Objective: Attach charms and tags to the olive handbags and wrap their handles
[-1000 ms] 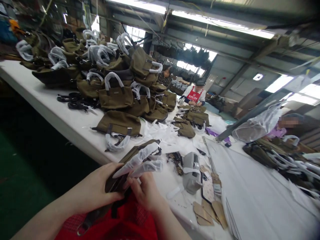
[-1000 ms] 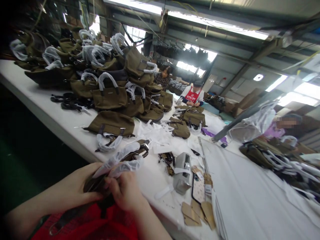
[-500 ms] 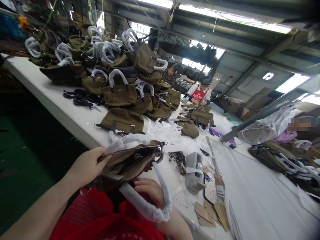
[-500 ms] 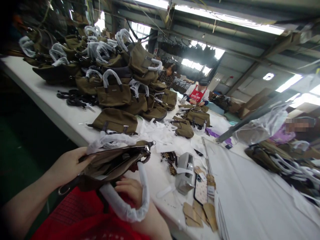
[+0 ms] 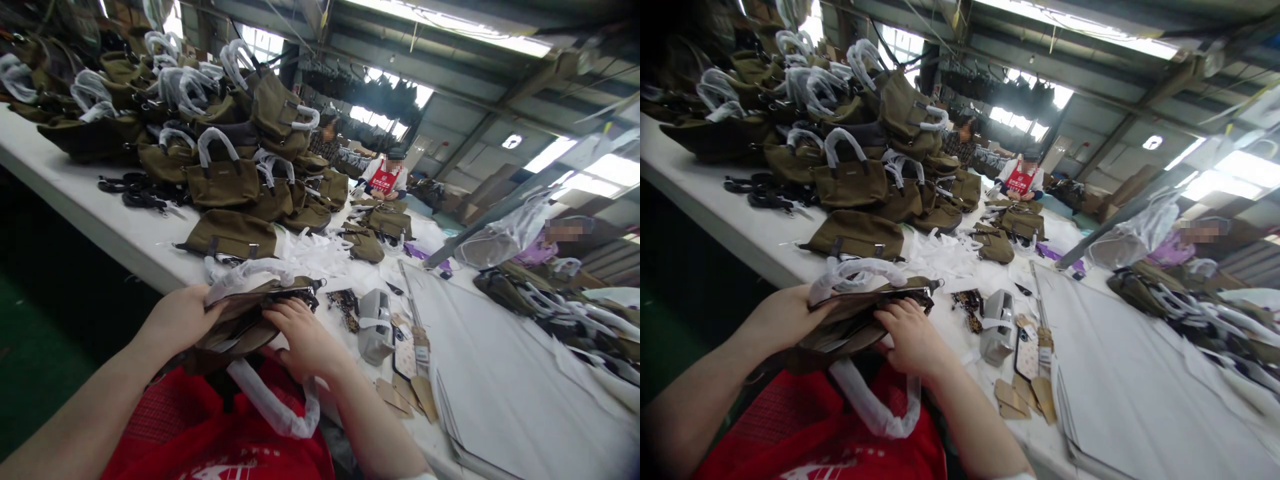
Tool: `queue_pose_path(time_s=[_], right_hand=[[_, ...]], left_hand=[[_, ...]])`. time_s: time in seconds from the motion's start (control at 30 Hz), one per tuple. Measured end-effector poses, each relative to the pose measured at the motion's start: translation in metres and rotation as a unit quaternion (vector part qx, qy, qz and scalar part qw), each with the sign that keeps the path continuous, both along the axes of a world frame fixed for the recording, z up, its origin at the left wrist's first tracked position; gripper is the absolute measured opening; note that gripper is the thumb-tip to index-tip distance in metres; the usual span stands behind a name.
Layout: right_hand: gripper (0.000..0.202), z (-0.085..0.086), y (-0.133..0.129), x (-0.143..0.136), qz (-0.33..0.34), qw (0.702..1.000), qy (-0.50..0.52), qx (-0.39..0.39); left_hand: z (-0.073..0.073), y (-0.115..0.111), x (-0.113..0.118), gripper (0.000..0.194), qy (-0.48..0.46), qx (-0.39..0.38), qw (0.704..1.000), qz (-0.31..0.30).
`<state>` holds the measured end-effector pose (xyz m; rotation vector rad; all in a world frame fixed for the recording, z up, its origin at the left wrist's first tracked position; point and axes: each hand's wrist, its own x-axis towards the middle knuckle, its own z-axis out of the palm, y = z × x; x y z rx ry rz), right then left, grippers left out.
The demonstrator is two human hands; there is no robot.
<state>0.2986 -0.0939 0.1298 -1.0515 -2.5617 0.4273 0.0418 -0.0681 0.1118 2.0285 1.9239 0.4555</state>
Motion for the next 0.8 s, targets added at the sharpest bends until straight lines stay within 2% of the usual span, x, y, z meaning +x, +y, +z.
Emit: queue_pose_path(time_s=[0.07,0.17,0.23,0.33,0.4,0.47,0.53,0.67,0.73,0.8], right_hand=[[0.044,-0.011,0.011,-0.009,-0.023,0.997,-0.07,0.023],[0.02,-0.021,0.017,-0.008,-0.035,0.988,-0.149,0.031],[0.022,-0.015,0.009,-0.004,-0.028,0.982,-0.183,0.03],[0.035,0.006,-0.017,0.001,-0.01,0.979,-0.199,0.032],[0.034,0.02,-0.033,0.004,-0.013,0.981,-0.189,0.039],[0.031,0.026,-0.04,0.008,-0.045,0.982,-0.179,0.046],[0.027,0.023,-0.037,0.015,-0.089,0.979,-0.18,0.042],[0.017,0.002,-0.017,0.03,-0.182,0.975,-0.125,0.004],[0.01,-0.005,-0.009,0.035,-0.225,0.973,-0.048,-0.009],[0.008,-0.008,-0.005,0.038,-0.25,0.968,0.023,-0.018]], left_hand=[[0.001,0.003,0.005,0.042,0.05,0.007,0.998,-0.029],[0.001,0.011,0.003,0.036,0.039,0.077,0.995,-0.04],[0.004,0.021,-0.002,0.035,0.016,0.14,0.99,-0.033],[0.015,0.041,-0.004,0.035,-0.006,0.183,0.983,-0.014],[0.026,0.055,0.003,0.034,-0.01,0.173,0.985,0.003],[0.034,0.069,0.018,0.035,0.001,0.14,0.99,-0.003],[0.037,0.082,0.037,0.039,0.024,0.092,0.994,-0.047],[0.032,0.096,0.068,0.042,0.08,0.004,0.99,-0.115],[0.033,0.091,0.074,0.047,0.112,0.033,0.986,-0.117],[0.039,0.079,0.077,0.057,0.129,0.133,0.978,-0.093]])
